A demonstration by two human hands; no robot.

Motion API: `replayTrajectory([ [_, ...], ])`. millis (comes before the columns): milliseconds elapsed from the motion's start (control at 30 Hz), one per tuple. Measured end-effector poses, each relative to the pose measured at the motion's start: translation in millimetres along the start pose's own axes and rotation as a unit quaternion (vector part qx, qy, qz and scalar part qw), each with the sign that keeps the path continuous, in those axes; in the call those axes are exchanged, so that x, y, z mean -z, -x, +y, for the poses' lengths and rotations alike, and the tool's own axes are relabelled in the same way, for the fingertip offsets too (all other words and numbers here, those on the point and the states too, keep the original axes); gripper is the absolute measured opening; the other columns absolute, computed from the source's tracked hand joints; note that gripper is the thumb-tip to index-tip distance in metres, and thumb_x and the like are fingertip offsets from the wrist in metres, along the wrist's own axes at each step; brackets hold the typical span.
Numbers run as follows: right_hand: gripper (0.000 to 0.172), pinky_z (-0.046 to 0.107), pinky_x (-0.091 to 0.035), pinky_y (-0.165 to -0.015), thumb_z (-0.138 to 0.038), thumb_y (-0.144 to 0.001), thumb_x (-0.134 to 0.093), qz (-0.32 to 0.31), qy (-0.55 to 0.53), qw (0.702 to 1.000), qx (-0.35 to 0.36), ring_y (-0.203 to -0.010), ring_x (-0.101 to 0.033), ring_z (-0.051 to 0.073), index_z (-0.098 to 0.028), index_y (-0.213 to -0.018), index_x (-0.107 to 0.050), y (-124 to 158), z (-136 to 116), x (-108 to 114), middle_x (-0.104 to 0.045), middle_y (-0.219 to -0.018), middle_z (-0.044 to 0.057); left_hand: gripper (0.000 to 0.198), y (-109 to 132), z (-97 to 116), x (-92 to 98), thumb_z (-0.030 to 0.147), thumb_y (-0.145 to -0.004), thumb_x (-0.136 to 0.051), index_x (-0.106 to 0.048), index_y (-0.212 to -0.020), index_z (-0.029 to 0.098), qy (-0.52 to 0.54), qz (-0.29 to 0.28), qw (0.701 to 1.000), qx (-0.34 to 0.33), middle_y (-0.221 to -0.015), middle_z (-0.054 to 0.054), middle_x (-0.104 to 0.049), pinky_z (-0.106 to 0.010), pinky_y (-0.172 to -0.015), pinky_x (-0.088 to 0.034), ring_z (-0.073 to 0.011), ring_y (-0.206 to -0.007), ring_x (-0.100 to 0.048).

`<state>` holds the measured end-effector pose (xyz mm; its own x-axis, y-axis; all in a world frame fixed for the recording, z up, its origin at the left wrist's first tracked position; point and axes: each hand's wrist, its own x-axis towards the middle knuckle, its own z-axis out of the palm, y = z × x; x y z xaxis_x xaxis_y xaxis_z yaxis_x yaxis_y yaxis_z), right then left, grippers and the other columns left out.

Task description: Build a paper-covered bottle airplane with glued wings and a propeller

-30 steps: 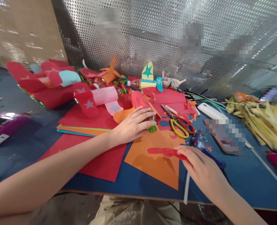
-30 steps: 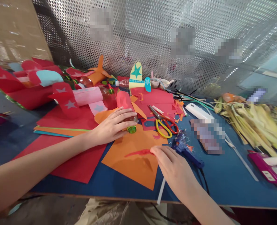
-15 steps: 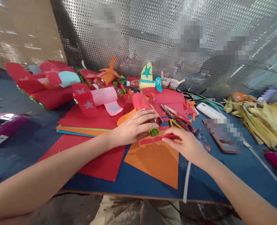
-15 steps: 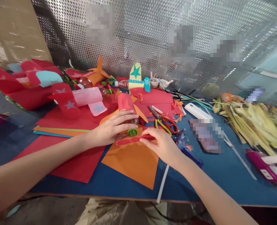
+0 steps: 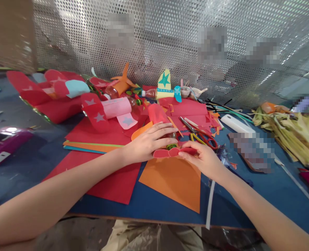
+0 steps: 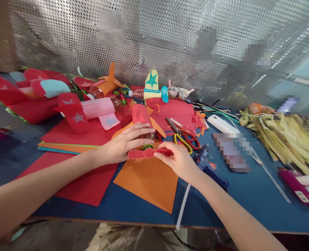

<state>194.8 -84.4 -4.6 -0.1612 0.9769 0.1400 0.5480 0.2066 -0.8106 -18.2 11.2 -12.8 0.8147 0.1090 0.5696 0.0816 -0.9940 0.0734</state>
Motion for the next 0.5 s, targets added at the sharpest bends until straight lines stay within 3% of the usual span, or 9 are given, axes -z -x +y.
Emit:
replayTrajectory([
  [267,0.012,0.025,-0.055,-0.064,-0.034,-0.085,-0.061,0.001,0.007,1.000,0.011,-0.071,-0.068,0.016,-0.022,-0.083,-0.060,-2.6,2.1,-0.9,-0.068,-0.078,0.000,0.033,-1.8,1.1,2.5,0.013,-0.087,-0.052,-0.054,-0.120,0.015,-0.003,-0.001,1.000,-0.003,-0.134,-0.017,-0.052,-0.051,-0.105,-0.040,-0.0287,-0.132,-0.039],
  [500,0.015,0.022,-0.055,-0.060,-0.037,-0.087,-0.059,0.014,0.027,0.999,0.029,-0.069,-0.068,0.016,-0.021,-0.085,-0.060,-3.3,5.6,-5.1,-0.069,-0.077,0.000,0.034,-1.2,0.4,1.4,0.010,-0.085,-0.055,-0.055,-0.119,0.015,0.010,-0.003,1.000,-0.004,-0.136,-0.017,-0.051,-0.051,-0.107,-0.037,-0.0277,-0.132,-0.039],
])
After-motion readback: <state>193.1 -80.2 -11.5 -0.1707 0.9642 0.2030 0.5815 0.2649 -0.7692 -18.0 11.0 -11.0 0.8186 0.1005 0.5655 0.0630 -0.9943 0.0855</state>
